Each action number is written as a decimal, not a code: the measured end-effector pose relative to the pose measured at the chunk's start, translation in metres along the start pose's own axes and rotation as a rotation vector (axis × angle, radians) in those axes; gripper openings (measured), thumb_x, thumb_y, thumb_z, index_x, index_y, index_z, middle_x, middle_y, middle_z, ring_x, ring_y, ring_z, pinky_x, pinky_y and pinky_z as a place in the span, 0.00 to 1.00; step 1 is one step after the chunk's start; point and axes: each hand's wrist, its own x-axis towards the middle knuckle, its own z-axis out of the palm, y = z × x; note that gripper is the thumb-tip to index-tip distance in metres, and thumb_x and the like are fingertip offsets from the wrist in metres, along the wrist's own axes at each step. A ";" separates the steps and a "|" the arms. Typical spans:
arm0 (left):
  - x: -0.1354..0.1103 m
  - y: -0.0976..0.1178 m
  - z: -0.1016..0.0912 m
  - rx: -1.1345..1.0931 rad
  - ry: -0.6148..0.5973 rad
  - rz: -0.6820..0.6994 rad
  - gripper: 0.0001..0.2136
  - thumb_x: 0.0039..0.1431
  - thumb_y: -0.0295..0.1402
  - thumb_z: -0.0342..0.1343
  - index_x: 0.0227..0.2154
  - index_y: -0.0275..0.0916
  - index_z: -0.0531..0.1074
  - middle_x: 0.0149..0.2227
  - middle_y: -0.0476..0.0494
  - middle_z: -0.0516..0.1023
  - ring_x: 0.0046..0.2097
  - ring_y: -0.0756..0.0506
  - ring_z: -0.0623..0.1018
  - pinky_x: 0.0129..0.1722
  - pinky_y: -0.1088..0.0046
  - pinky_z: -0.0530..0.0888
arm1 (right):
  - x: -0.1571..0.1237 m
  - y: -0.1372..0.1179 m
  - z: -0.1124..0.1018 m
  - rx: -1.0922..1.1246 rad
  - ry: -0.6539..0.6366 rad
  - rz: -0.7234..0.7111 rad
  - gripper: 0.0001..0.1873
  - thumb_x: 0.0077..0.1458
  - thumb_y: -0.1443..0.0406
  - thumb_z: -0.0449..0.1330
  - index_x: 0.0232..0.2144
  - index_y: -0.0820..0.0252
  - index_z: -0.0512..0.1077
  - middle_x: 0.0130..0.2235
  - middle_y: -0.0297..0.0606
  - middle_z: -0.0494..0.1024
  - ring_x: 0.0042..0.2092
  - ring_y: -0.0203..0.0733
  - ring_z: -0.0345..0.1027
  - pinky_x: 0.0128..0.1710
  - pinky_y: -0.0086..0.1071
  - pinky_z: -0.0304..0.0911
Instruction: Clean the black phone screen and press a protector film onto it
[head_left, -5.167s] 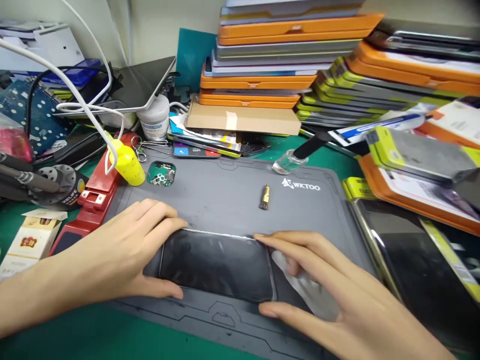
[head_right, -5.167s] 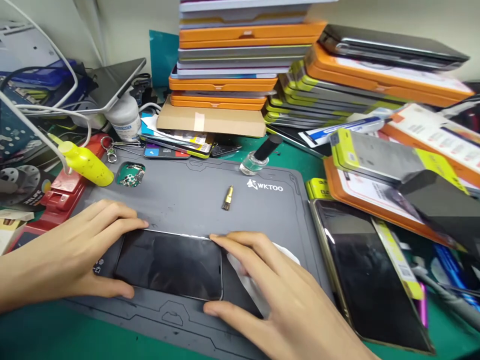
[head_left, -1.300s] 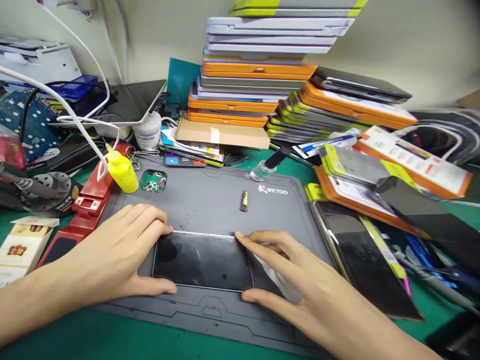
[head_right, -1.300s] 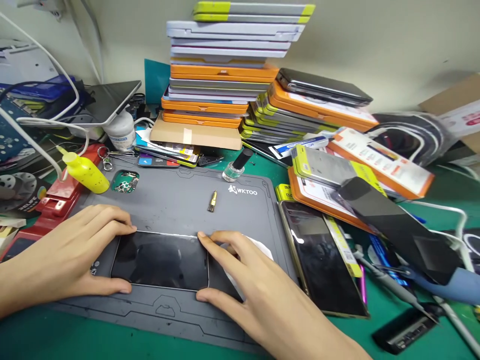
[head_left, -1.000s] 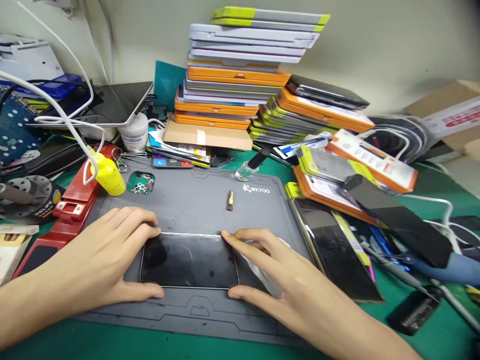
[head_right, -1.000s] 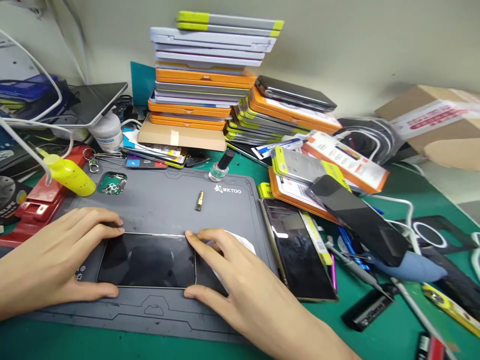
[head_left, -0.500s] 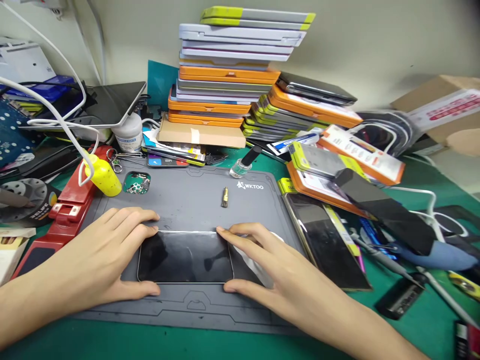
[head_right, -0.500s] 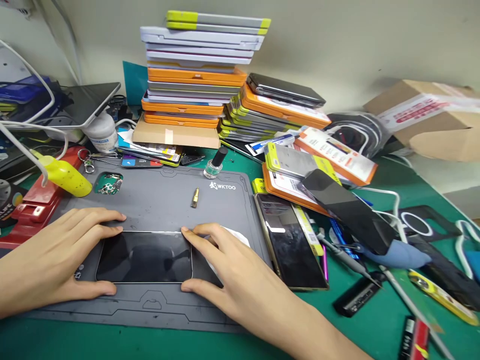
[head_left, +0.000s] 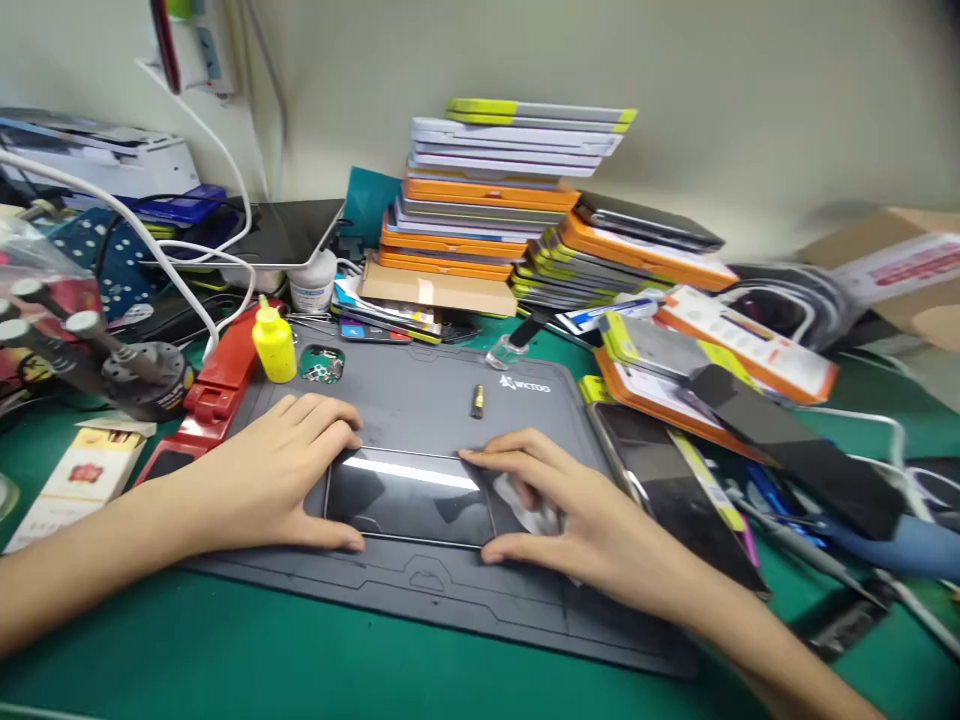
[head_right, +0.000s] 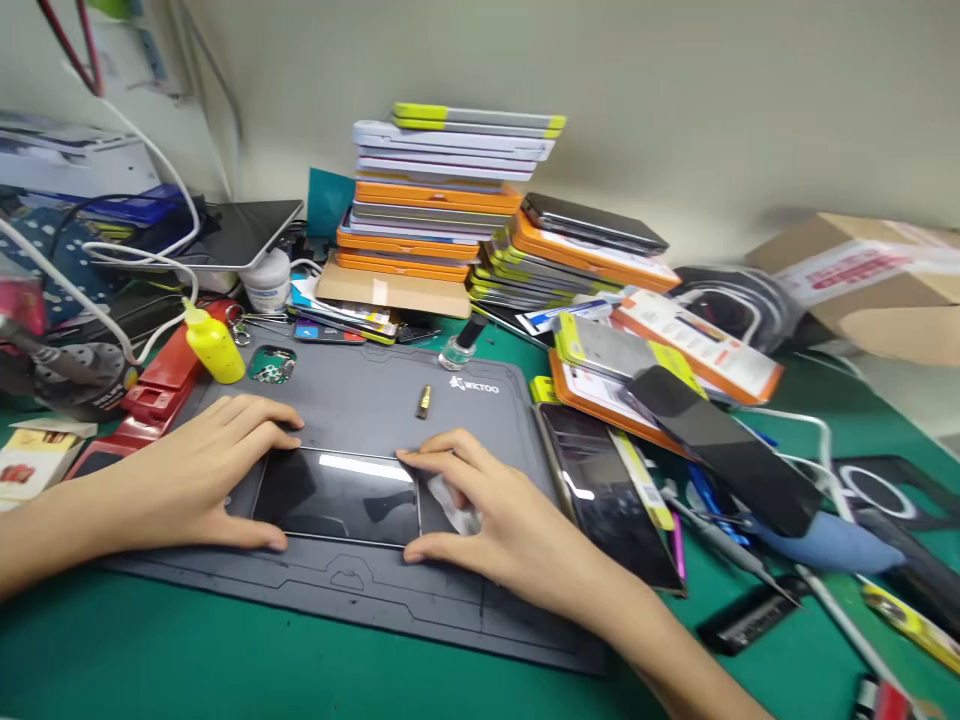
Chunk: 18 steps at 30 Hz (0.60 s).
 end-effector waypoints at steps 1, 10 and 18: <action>0.000 0.000 0.000 -0.012 -0.007 -0.008 0.34 0.58 0.60 0.69 0.53 0.34 0.73 0.59 0.31 0.77 0.60 0.30 0.77 0.59 0.52 0.75 | 0.001 0.002 0.000 0.007 0.007 -0.027 0.34 0.60 0.40 0.69 0.62 0.45 0.76 0.54 0.42 0.78 0.35 0.38 0.72 0.39 0.39 0.80; -0.003 0.001 -0.001 -0.023 -0.005 -0.013 0.32 0.62 0.59 0.66 0.53 0.35 0.73 0.60 0.31 0.77 0.61 0.31 0.76 0.61 0.52 0.73 | -0.002 0.001 -0.009 -0.063 0.109 -0.136 0.32 0.70 0.50 0.66 0.71 0.40 0.67 0.51 0.38 0.78 0.38 0.37 0.75 0.39 0.32 0.77; -0.004 0.004 0.005 -0.041 -0.001 -0.085 0.30 0.63 0.58 0.65 0.53 0.36 0.72 0.63 0.31 0.74 0.63 0.30 0.74 0.62 0.50 0.71 | -0.001 0.021 -0.026 -0.381 0.352 -0.249 0.09 0.72 0.61 0.64 0.37 0.55 0.79 0.36 0.35 0.80 0.37 0.40 0.76 0.38 0.35 0.70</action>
